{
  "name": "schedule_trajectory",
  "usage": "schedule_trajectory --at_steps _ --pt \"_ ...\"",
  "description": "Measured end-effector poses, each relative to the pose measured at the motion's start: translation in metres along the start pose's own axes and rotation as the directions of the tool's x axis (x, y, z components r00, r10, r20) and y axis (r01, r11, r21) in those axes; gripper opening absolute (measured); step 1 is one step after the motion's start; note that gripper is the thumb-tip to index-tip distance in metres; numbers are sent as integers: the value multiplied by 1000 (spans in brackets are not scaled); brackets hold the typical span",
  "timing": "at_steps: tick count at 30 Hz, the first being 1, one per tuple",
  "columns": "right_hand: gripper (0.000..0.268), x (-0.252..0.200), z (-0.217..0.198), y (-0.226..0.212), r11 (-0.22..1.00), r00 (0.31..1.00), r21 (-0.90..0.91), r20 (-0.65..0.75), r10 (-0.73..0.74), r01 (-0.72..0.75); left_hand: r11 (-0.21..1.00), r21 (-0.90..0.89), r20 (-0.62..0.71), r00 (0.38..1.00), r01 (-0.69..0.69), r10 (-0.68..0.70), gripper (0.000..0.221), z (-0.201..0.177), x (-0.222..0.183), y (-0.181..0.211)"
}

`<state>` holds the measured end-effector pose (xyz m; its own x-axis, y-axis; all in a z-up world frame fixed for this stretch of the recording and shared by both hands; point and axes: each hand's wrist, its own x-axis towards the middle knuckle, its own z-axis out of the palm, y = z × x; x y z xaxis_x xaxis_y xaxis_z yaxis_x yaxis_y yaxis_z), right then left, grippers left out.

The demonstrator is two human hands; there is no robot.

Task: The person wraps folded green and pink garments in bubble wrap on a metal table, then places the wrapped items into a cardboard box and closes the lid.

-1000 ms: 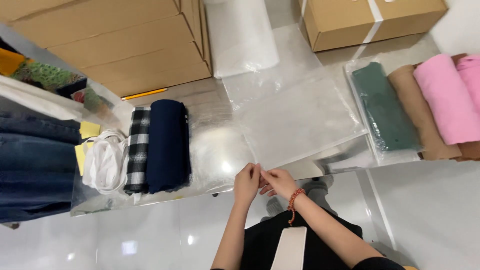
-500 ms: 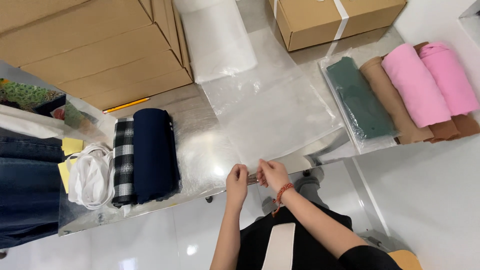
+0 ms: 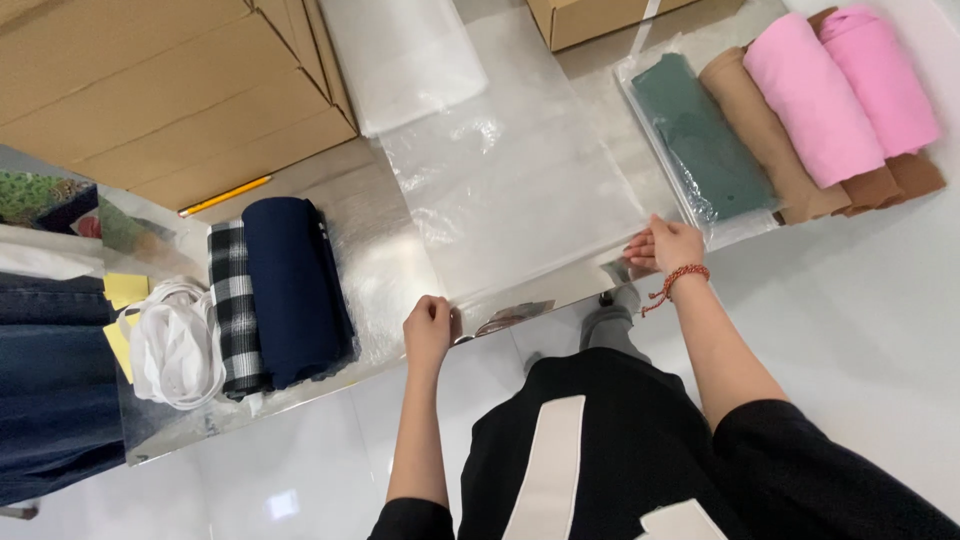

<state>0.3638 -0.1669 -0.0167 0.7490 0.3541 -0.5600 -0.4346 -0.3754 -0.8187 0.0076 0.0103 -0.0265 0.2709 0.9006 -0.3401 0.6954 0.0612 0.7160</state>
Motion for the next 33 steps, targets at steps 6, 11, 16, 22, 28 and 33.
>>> schedule_trajectory --at_steps 6,11,16,22,28,33 --pt "41 20 -8 17 998 998 68 51 -22 19 879 126 -93 877 -460 472 25 39 0 48" --pt "40 26 -11 23 997 995 73 95 -17 10 801 261 190 842 -538 504 81 62 -25 78" --pt "40 14 -12 17 996 995 79 90 -48 41 809 286 157 858 -514 490 61 70 -11 62" --pt "46 8 -4 30 996 998 56 4 -68 68 746 398 73 829 -534 555 43 78 9 36" --pt "22 -33 60 54 396 592 -524 282 -755 754 676 527 73 820 -515 568 38 62 13 62" --pt "52 -62 137 -18 110 549 -580 668 -502 807 623 372 -40 659 -688 751 44 43 5 106"
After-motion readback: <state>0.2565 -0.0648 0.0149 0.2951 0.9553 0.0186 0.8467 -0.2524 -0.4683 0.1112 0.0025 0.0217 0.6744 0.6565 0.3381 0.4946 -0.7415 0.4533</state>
